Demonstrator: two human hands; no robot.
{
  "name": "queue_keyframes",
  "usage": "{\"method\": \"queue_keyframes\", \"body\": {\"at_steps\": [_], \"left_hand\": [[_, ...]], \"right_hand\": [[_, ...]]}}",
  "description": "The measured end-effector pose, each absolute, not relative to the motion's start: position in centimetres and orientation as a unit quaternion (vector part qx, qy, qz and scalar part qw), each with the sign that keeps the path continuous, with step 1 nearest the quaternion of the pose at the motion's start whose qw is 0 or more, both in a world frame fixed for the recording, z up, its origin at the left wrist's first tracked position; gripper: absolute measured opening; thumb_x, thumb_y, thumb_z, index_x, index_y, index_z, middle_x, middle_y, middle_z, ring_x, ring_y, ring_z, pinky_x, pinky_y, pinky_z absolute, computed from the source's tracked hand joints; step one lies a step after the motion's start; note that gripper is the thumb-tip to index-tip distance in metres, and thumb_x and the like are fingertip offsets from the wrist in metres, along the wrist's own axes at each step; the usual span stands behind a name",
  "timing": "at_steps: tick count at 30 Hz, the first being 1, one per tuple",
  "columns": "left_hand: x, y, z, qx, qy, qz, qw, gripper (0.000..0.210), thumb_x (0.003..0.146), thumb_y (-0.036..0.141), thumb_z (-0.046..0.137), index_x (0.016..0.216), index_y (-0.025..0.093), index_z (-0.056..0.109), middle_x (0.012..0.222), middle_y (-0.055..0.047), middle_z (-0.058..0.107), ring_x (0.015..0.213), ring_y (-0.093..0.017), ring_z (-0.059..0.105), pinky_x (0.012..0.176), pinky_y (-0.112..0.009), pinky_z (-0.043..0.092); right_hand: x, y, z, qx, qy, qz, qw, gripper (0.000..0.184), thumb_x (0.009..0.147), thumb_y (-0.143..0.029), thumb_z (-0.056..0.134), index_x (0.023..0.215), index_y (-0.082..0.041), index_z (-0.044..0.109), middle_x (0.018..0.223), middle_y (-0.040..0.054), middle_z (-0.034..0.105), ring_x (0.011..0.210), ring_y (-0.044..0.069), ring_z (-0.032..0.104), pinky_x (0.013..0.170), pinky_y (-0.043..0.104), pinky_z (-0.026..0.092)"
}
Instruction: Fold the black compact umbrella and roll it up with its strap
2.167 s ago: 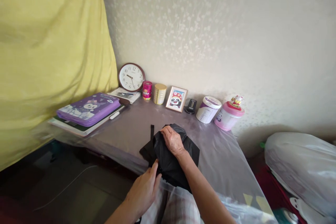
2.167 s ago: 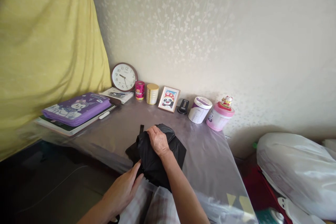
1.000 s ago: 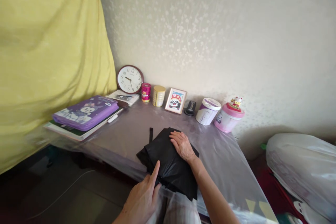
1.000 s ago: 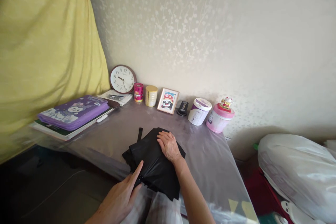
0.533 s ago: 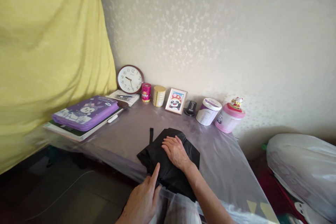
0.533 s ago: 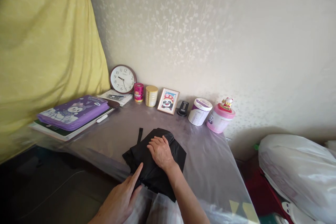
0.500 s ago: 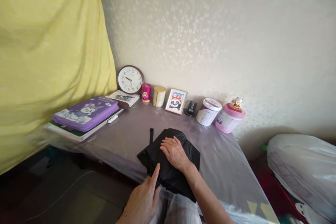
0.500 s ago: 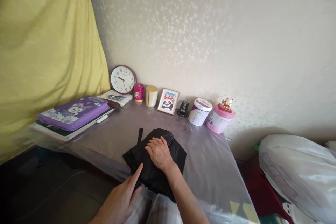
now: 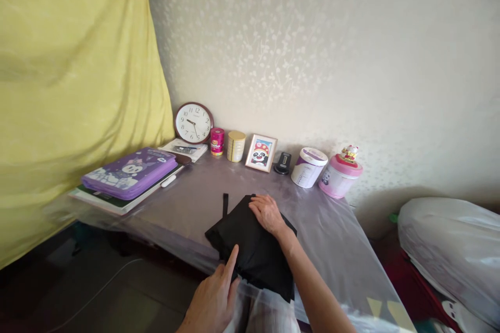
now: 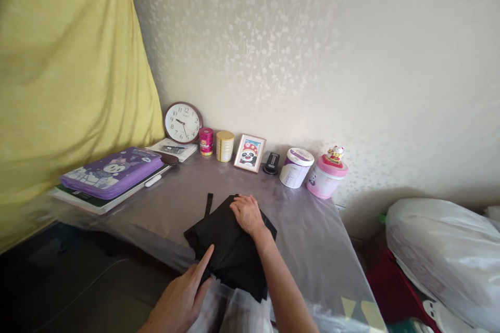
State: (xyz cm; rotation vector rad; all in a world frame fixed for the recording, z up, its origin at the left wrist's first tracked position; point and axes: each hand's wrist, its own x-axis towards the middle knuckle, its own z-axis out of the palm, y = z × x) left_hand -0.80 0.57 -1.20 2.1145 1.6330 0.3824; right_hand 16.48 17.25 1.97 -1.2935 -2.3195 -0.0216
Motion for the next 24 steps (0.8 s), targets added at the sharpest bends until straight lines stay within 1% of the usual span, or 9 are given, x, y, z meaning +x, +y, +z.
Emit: {"method": "queue_keyframes", "body": {"at_steps": [3,6,8,10,12,14,16,19,24], "left_hand": [[-0.8,0.6,-1.0,0.762,0.597,0.131,0.214,0.055,0.091,0.027,0.023,0.143,0.019,0.010,0.104,-0.011,0.061,0.087,-0.022,0.062,0.075,-0.030,0.045],[-0.7,0.7,-1.0,0.758,0.599,0.131,0.223,0.055,0.091,0.027,0.023,0.143,0.019,0.009,0.105,-0.011,0.061,0.089,-0.022,0.062,0.076,-0.030,0.045],[-0.7,0.8,-0.9,0.756,0.600,0.127,0.231,0.055,0.090,0.026,0.023,0.143,0.019,0.010,0.105,-0.011,0.061,0.091,-0.021,0.061,0.077,-0.029,0.045],[-0.8,0.8,-0.9,0.756,0.598,0.125,0.233,0.055,0.090,0.026,0.023,0.143,0.019,0.010,0.105,-0.011,0.061,0.092,-0.021,0.061,0.079,-0.029,0.044],[-0.8,0.7,-0.9,0.759,0.595,0.126,0.233,0.055,0.090,0.026,0.023,0.143,0.018,0.011,0.105,-0.011,0.061,0.092,-0.020,0.061,0.080,-0.029,0.044],[-0.8,0.7,-1.0,0.759,0.593,0.131,0.234,0.056,0.090,0.027,0.022,0.143,0.017,0.010,0.106,-0.011,0.061,0.093,-0.021,0.061,0.081,-0.029,0.045],[-0.8,0.6,-1.1,0.758,0.592,0.138,0.236,0.055,0.090,0.027,0.021,0.143,0.015,0.010,0.109,-0.012,0.060,0.095,-0.021,0.061,0.081,-0.030,0.045],[-0.9,0.6,-1.3,0.760,0.588,0.146,0.237,0.054,0.091,0.027,0.021,0.143,0.015,0.012,0.110,-0.012,0.061,0.094,-0.021,0.061,0.081,-0.030,0.045],[-1.1,0.7,-1.3,0.762,0.589,0.145,0.229,0.054,0.092,0.029,0.021,0.143,0.018,0.011,0.109,-0.010,0.062,0.094,-0.020,0.062,0.082,-0.030,0.046]], "right_hand": [[18.1,18.3,2.3,-0.538,-0.789,-0.046,0.294,0.026,0.091,-0.028,0.042,0.101,-0.019,0.065,0.111,0.0102,0.064,0.109,0.022,0.054,0.095,0.042,0.038],[18.6,17.6,2.6,-0.484,-0.809,-0.024,0.332,0.029,0.092,-0.028,0.039,0.107,-0.018,0.062,0.107,0.0093,0.065,0.107,0.019,0.056,0.093,0.037,0.041],[18.6,17.2,2.4,-0.424,-0.852,0.001,0.308,0.028,0.092,-0.029,0.040,0.105,-0.021,0.063,0.106,0.0062,0.066,0.108,0.018,0.055,0.094,0.035,0.041],[18.9,17.2,2.2,-0.426,-0.859,-0.007,0.284,0.027,0.091,-0.028,0.041,0.103,-0.022,0.064,0.109,0.0066,0.065,0.109,0.019,0.054,0.095,0.039,0.040],[20.0,17.5,2.1,-0.478,-0.826,-0.035,0.296,0.027,0.090,-0.027,0.041,0.103,-0.020,0.064,0.111,0.0097,0.064,0.108,0.022,0.055,0.094,0.043,0.041],[21.9,17.5,2.3,-0.517,-0.788,-0.041,0.331,0.028,0.090,-0.026,0.039,0.104,-0.018,0.063,0.107,0.0110,0.065,0.103,0.022,0.058,0.091,0.042,0.043],[24.2,16.8,2.3,-0.524,-0.776,-0.024,0.351,0.028,0.090,-0.026,0.038,0.104,-0.019,0.062,0.102,0.0089,0.066,0.097,0.021,0.060,0.088,0.040,0.046],[27.6,14.0,1.5,-0.530,-0.780,0.009,0.333,0.027,0.089,-0.024,0.038,0.104,-0.023,0.060,0.102,0.0059,0.065,0.096,0.019,0.060,0.088,0.038,0.048],[30.0,8.4,-1.0,-0.538,-0.786,0.031,0.303,0.033,0.088,-0.020,0.038,0.116,-0.028,0.054,0.120,0.0055,0.056,0.106,0.018,0.057,0.088,0.035,0.050]]}}
